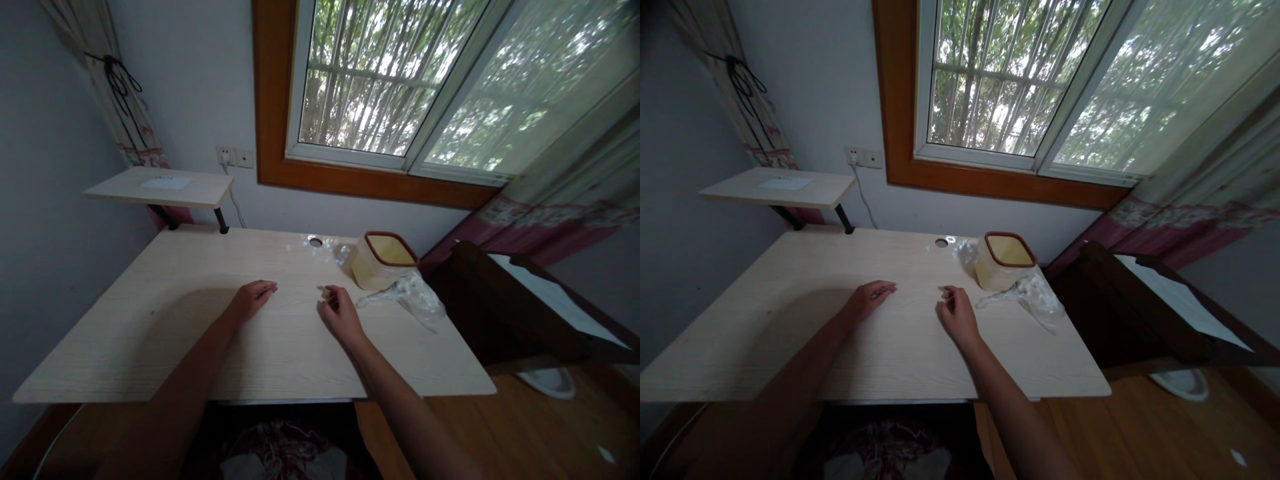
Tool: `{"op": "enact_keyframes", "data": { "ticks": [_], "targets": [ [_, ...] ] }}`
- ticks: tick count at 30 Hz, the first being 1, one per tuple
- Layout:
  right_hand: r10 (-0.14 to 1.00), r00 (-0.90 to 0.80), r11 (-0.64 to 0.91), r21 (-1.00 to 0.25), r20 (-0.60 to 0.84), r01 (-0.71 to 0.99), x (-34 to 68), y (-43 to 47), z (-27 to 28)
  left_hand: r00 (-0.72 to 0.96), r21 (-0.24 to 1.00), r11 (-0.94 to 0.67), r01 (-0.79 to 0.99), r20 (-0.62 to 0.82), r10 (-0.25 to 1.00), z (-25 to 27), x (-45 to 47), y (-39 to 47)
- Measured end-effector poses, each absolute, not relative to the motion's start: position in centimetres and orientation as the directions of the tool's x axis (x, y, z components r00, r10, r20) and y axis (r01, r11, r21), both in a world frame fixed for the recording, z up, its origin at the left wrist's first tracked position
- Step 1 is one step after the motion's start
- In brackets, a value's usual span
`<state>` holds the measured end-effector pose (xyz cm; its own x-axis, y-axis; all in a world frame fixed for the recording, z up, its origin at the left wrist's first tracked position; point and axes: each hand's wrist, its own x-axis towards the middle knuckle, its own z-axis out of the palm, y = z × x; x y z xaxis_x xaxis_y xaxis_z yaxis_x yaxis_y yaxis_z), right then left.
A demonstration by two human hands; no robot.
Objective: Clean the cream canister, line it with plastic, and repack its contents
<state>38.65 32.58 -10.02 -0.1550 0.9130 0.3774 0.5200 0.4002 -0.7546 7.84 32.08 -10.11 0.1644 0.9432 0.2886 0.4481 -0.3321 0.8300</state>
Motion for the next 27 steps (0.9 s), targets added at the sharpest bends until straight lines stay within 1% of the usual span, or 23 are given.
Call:
{"op": "enact_keyframes", "data": {
  "ticks": [8, 13, 18, 21, 24, 27],
  "targets": [
    [0.931, -0.106, 0.352, -0.785, 0.349, 0.509, 36.8, 33.3, -9.9, 0.142, 0.829, -0.328, 0.453, 0.296, 0.945, -10.2, 7.7, 32.1],
    [0.917, -0.157, 0.392, -0.759, 0.366, 0.520, 36.1, 33.7, -10.1, 0.121, 0.830, -0.301, 0.469, 0.277, 0.953, -9.9, 7.8, 32.0],
    [0.928, -0.165, 0.369, -0.768, 0.333, 0.524, 35.5, 33.7, -9.9, 0.141, 0.798, -0.306, 0.519, 0.273, 0.952, -9.5, 7.8, 32.2],
    [0.931, -0.180, 0.364, -0.770, 0.317, 0.525, 34.9, 33.9, -9.7, 0.145, 0.793, -0.285, 0.538, 0.246, 0.958, -9.4, 7.7, 32.3],
    [0.930, -0.203, 0.368, -0.782, 0.307, 0.503, 34.1, 34.1, -9.5, 0.140, 0.822, -0.257, 0.508, 0.215, 0.966, -9.3, 7.7, 32.2],
    [0.933, -0.225, 0.356, -0.822, 0.282, 0.445, 33.1, 34.4, -9.3, 0.124, 0.881, -0.236, 0.411, 0.202, 0.971, -9.2, 7.8, 32.2]
  ]
}}
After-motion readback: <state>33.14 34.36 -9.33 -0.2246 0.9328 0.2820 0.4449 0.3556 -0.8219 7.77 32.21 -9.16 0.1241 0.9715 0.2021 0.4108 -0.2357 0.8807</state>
